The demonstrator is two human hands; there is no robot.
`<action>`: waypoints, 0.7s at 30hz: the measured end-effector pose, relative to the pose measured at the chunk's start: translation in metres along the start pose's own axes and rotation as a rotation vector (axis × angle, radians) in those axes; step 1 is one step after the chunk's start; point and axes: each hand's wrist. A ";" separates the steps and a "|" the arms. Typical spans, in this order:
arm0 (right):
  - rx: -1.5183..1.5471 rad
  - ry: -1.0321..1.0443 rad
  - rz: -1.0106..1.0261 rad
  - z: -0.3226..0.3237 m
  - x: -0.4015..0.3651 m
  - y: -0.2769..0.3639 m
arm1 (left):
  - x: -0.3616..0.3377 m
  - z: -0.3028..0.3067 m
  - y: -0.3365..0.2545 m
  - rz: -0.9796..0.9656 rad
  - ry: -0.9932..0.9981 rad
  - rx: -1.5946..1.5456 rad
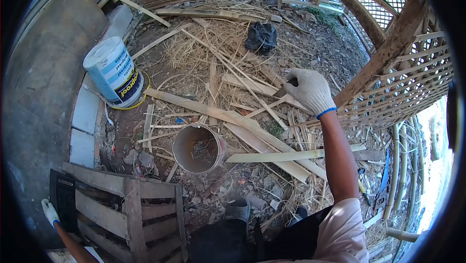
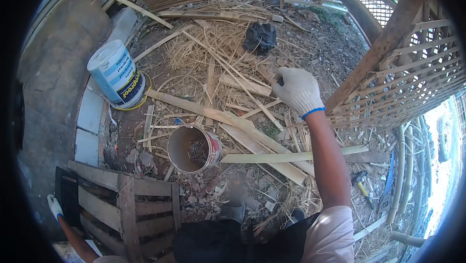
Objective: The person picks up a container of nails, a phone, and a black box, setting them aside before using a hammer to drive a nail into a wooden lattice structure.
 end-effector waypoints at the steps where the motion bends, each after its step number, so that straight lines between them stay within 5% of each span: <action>1: -0.001 0.004 -0.011 0.000 0.000 0.000 | 0.001 0.001 -0.001 0.011 0.013 0.005; 21: -0.001 -0.026 -0.002 -0.002 0.000 -0.002 | 0.004 0.000 0.003 -0.005 0.034 -0.027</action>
Point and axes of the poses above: each hand's wrist, its own x-axis towards the middle knuckle, its own z-axis out of the back of the hand, y = z × x, and after that the axes turned 5 degrees about -z, right-handed
